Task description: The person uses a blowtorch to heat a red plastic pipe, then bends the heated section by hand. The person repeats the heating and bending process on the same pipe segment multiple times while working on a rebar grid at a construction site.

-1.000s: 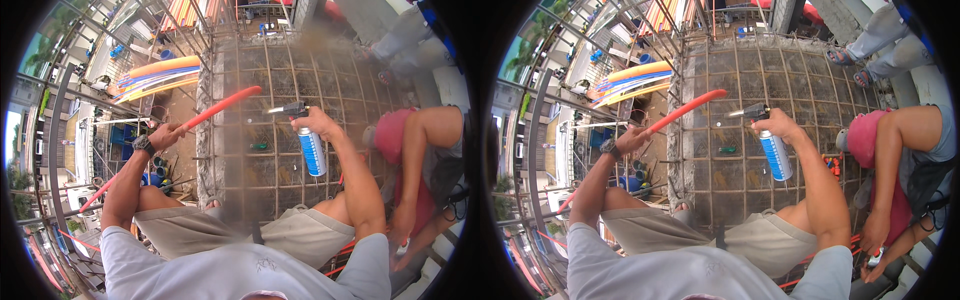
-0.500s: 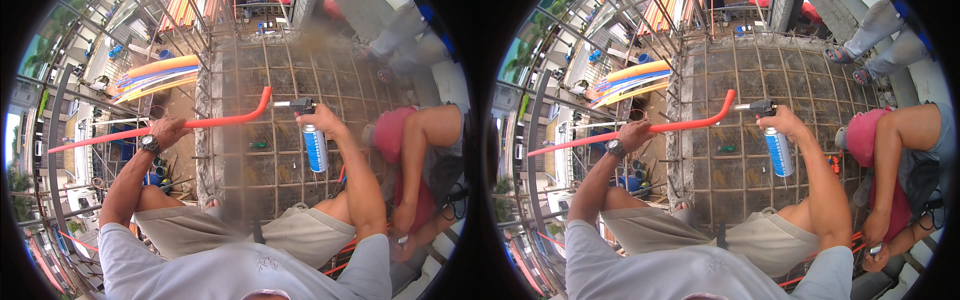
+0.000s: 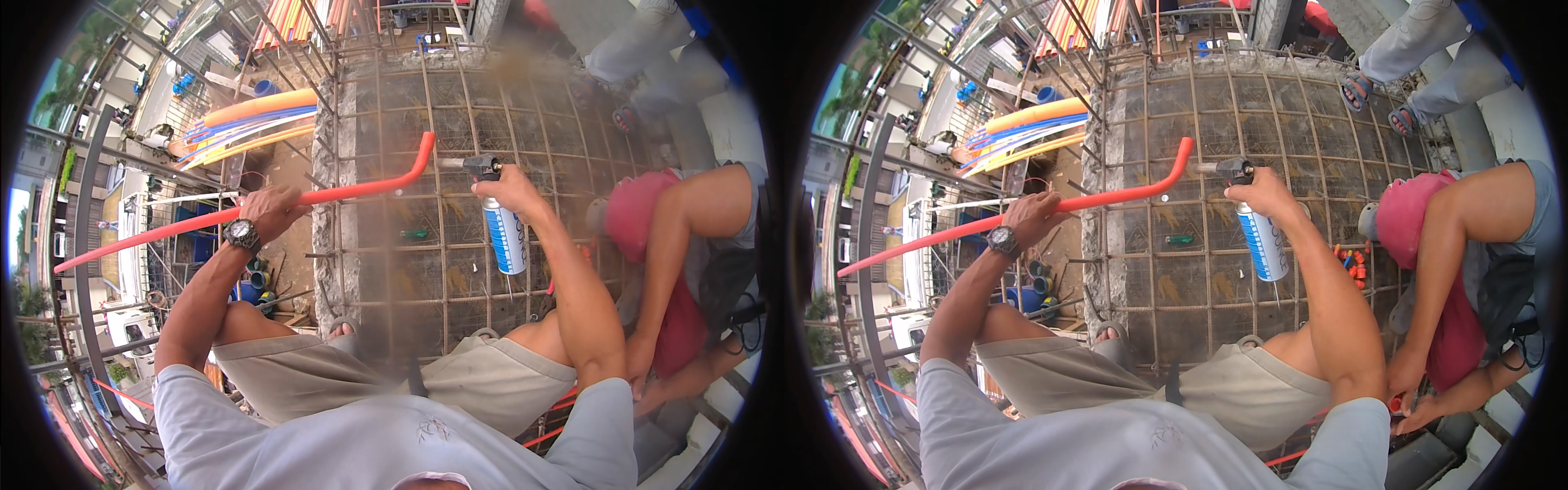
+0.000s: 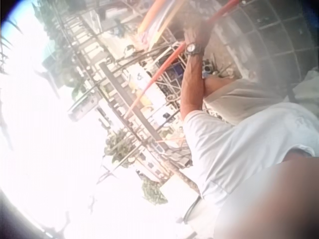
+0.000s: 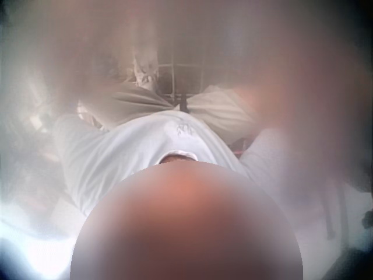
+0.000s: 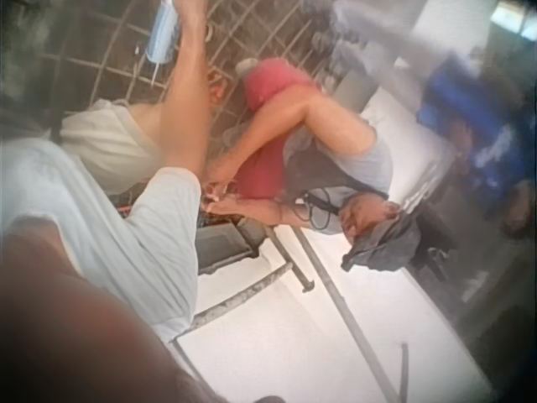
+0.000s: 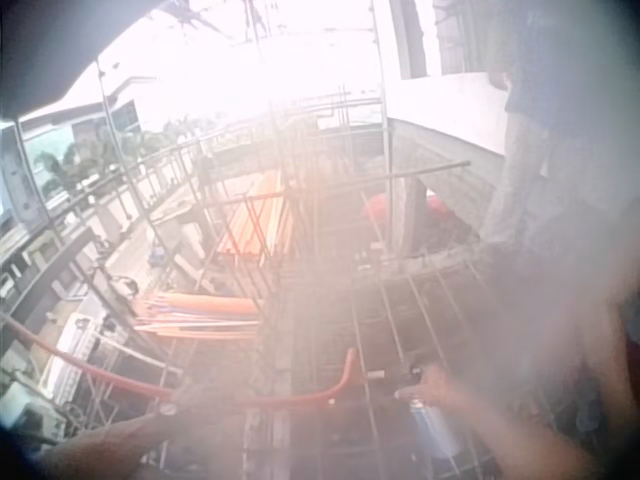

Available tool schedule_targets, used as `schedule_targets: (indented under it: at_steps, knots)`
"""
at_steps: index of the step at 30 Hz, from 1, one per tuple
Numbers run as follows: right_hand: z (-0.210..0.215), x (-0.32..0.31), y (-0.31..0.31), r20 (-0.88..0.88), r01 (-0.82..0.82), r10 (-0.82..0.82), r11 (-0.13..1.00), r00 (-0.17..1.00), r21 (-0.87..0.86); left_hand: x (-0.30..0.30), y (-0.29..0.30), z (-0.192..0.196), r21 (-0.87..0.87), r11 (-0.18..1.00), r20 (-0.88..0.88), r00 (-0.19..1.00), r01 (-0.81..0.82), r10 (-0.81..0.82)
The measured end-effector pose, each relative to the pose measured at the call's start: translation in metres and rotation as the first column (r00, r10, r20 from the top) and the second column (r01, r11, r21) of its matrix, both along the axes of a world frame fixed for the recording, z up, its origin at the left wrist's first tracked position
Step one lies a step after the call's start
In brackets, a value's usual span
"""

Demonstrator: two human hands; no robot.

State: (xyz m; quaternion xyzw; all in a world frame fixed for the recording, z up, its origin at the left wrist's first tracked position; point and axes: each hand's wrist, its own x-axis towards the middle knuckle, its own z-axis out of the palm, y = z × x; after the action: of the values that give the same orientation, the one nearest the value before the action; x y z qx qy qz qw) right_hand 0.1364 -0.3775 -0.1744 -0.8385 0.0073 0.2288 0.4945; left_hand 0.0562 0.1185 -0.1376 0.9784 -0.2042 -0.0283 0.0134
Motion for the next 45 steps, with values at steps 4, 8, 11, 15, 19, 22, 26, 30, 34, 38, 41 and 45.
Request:
schedule_targets:
  at_steps: [4,8,11,15,19,22,26,30,34,38,41,45]
  knots:
    - [0.013,-0.006,0.004,-0.028,-0.067,0.072,0.984,0.997,0.163,0.003,-0.003,0.005,0.022,0.996,-0.111,0.990,-0.089,0.091]
    - [0.053,-0.012,0.010,0.037,0.089,-0.115,0.902,0.993,0.422,0.015,-0.009,0.020,-0.061,0.979,-0.229,0.958,-0.193,0.174]
    - [0.086,-0.021,0.019,0.101,0.142,-0.257,0.774,0.961,0.617,0.029,-0.024,0.033,-0.268,0.920,-0.311,0.929,-0.286,0.198]
    - [0.102,-0.023,0.043,0.020,0.283,-0.457,0.583,0.889,0.761,0.042,-0.054,0.044,-0.400,0.823,-0.386,0.889,-0.403,0.247]
    - [0.079,-0.025,0.076,-0.079,0.420,-0.537,0.552,0.840,0.720,0.042,-0.071,0.051,-0.579,0.669,-0.350,0.883,-0.466,0.312]
    - [0.055,-0.017,0.106,-0.072,0.328,-0.375,0.684,0.924,0.651,0.030,-0.075,0.058,-0.602,0.556,-0.510,0.812,-0.572,0.284]
    - [0.041,0.008,0.168,-0.167,0.265,-0.205,0.738,0.964,0.620,0.015,-0.080,0.078,-0.700,0.552,-0.330,0.890,-0.454,0.313]
    - [0.052,0.015,0.241,-0.188,0.233,-0.145,0.737,0.971,0.635,-0.007,-0.091,0.097,-0.612,0.597,-0.309,0.851,-0.520,0.425]
    - [0.075,0.015,0.290,-0.154,0.185,-0.105,0.669,0.982,0.720,-0.016,-0.090,0.107,-0.620,0.585,-0.244,0.837,-0.523,0.490]
    - [0.093,0.014,0.305,-0.192,0.164,-0.019,0.604,0.981,0.780,-0.025,-0.080,0.106,-0.657,0.594,-0.152,0.852,-0.465,0.500]
    - [0.101,0.008,0.308,-0.252,0.229,-0.039,0.562,0.967,0.795,-0.027,-0.080,0.102,-0.674,0.603,-0.119,0.868,-0.427,0.481]
    - [0.101,0.005,0.293,-0.249,0.207,-0.017,0.614,0.968,0.762,-0.021,-0.090,0.102,-0.614,0.614,-0.169,0.843,-0.496,0.511]
